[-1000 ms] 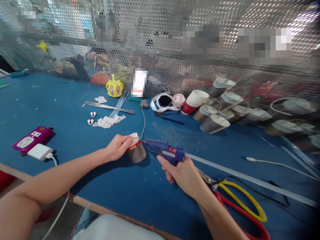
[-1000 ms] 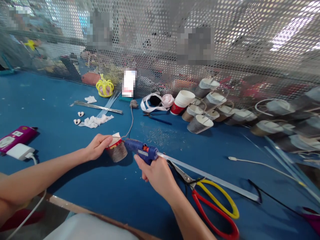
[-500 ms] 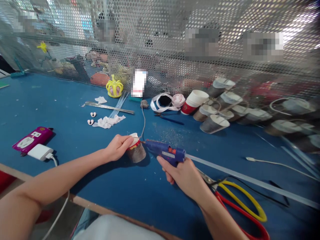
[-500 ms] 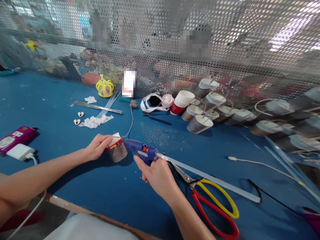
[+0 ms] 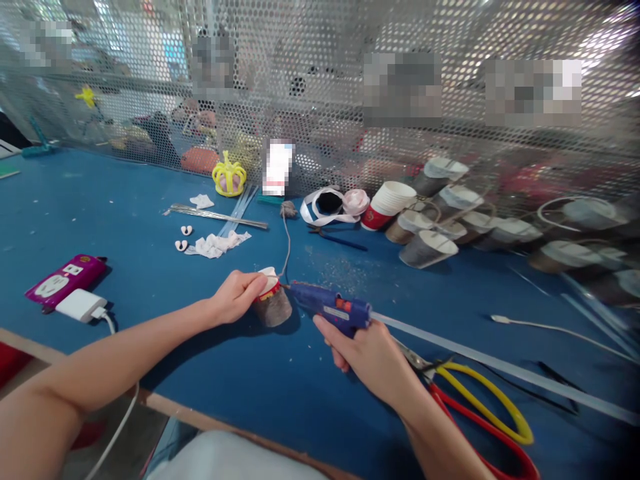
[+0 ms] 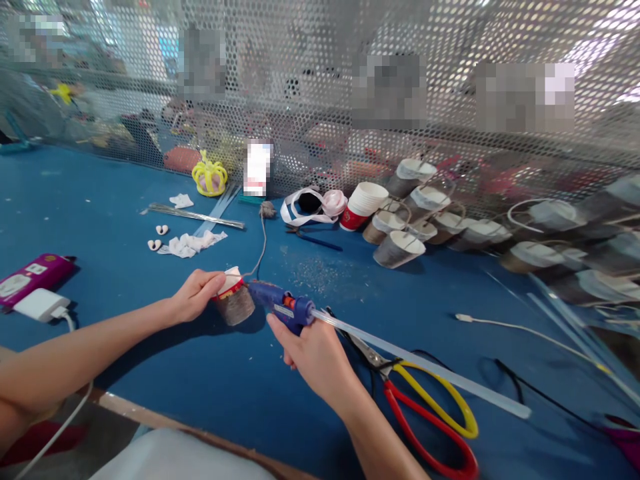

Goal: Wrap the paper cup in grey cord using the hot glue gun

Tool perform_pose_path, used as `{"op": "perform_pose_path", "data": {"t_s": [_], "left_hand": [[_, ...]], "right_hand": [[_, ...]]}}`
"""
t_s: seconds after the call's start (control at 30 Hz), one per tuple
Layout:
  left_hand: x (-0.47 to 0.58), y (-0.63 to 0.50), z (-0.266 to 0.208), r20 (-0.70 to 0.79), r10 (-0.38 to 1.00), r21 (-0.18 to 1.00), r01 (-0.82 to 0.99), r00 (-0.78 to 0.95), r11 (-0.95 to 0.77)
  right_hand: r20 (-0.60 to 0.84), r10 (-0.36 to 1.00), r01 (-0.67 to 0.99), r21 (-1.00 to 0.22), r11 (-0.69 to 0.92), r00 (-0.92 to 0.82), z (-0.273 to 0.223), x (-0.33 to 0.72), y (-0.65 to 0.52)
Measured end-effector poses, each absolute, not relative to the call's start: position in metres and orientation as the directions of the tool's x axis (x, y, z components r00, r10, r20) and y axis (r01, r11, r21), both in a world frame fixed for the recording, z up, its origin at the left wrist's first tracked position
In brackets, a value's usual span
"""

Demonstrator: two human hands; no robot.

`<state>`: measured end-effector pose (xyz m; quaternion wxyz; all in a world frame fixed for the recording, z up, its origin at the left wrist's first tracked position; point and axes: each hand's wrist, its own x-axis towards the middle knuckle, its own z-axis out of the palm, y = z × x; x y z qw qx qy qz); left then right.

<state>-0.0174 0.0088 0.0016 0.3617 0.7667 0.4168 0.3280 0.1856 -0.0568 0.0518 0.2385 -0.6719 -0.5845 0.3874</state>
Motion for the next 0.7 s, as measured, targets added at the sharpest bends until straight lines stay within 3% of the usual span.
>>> {"op": "perform_pose_path", "data": {"t_s": [0.17, 0.53, 0.7], "left_hand": [[-0.016, 0.009, 0.003, 0.184, 0.891, 0.834, 0.413, 0.414, -0.365], [-0.009, 0.004, 0.007, 0.12, 0.939, 0.833, 0.482, 0.322, -0.272], [-0.009, 0.004, 0.005, 0.12, 0.941, 0.825, 0.496, 0.315, -0.271]], "right_hand": [[-0.215, 0.976, 0.633, -0.752, -0.182, 0.026, 0.056, 0.183, -0.061], [0.033, 0.995, 0.697, -0.711, 0.092, -0.097, 0.042, 0.175, -0.072], [0.037, 0.991, 0.727, -0.677, 0.118, -0.126, 0.038, 0.174, -0.074]]}}
